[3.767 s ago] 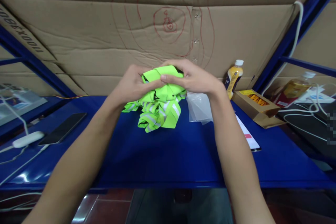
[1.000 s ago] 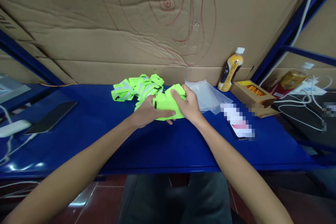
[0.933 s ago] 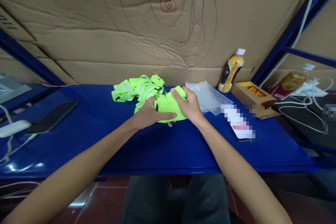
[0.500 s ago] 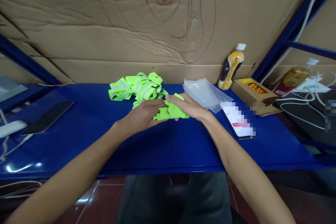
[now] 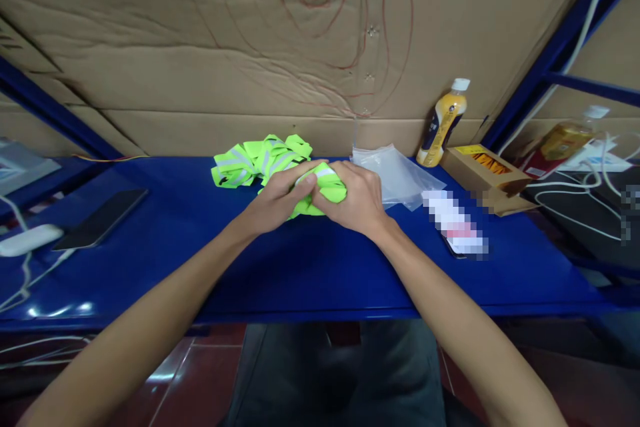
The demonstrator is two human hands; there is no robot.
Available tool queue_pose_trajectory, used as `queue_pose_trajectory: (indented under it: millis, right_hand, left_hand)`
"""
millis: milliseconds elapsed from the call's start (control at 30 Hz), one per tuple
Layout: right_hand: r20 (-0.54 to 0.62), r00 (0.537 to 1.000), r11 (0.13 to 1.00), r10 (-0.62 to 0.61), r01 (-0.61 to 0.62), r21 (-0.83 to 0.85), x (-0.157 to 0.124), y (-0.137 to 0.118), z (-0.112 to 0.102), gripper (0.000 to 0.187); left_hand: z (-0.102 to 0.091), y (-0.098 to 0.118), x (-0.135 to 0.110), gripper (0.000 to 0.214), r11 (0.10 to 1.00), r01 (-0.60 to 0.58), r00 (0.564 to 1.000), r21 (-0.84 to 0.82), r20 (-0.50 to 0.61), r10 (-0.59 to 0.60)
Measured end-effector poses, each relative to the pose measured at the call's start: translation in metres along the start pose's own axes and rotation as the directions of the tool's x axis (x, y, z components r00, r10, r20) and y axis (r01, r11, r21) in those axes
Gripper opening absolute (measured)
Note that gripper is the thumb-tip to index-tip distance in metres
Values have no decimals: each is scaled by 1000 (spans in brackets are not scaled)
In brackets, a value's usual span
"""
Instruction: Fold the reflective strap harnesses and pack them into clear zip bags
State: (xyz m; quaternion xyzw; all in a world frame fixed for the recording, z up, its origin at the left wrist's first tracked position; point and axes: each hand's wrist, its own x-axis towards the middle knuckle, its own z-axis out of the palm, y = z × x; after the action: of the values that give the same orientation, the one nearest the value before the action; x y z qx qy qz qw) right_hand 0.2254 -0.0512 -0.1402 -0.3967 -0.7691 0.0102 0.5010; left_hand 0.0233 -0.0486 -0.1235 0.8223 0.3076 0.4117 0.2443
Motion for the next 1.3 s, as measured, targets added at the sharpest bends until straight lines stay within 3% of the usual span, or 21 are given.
queue_pose_trajectory:
  millis: [133, 267, 333, 400, 467, 567, 633, 733, 867, 967, 1067, 1167, 1300]
  right_hand:
    - [-31, 949, 923, -313, 297, -246, -9, 4, 8, 30]
    - [-2, 859, 803, -513, 478, -357, -14, 6, 13, 43]
    - [46, 864, 799, -501, 482, -360, -15, 4, 13, 53]
    - [131, 903, 843, -409, 429, -324, -16, 0, 12, 60]
    - [225, 925, 892, -307, 362, -271, -16, -6, 11, 68]
    - [272, 929, 935, -252, 306, -180, -15, -11, 8, 76]
    - [227, 950, 965, -214, 242, -101, -13, -12, 5, 73]
    - [164, 981, 994, -108, 101, 50, -9, -11, 2, 55]
    - [177, 983, 987, 46, -71, 141, -3, -12, 5, 40]
    - [172, 970, 969, 171, -197, 146, 0, -15, 9, 43]
    - [147, 954, 953, 262, -280, 118, 2, -17, 10, 55]
    - [123, 921, 921, 369, -380, 82, 2, -16, 10, 63]
    - [75, 898, 900, 434, -436, 7, 2, -14, 13, 54]
  left_hand:
    - [7, 3, 2, 60, 981, 193, 980, 17, -60, -191]
    - [2, 4, 4, 71, 944, 327, 944, -28, 40, -326]
    - [-8, 4, 5, 76, 921, 374, 924, -111, 127, -360]
    - [-20, 1, 6, 74, 895, 397, 901, -204, 270, -338]
    - [-32, -4, 5, 65, 841, 457, 839, -290, 455, -299]
    - [-41, -8, 3, 52, 723, 591, 701, -358, 672, -240]
    - [-41, -6, 2, 48, 683, 621, 677, -386, 702, -219]
    - [-33, 4, 2, 35, 723, 567, 753, -395, 605, -260]
    - [-20, 12, 1, 19, 851, 438, 848, -290, 449, -283]
    - [-11, 12, -1, 16, 936, 339, 899, -98, 327, -291]
    - [0, 9, -2, 20, 980, 193, 947, 57, 251, -201]
    - [13, 7, -3, 36, 994, 77, 975, 80, 202, -92]
    - [28, 3, -6, 39, 990, 100, 987, 101, 117, -111]
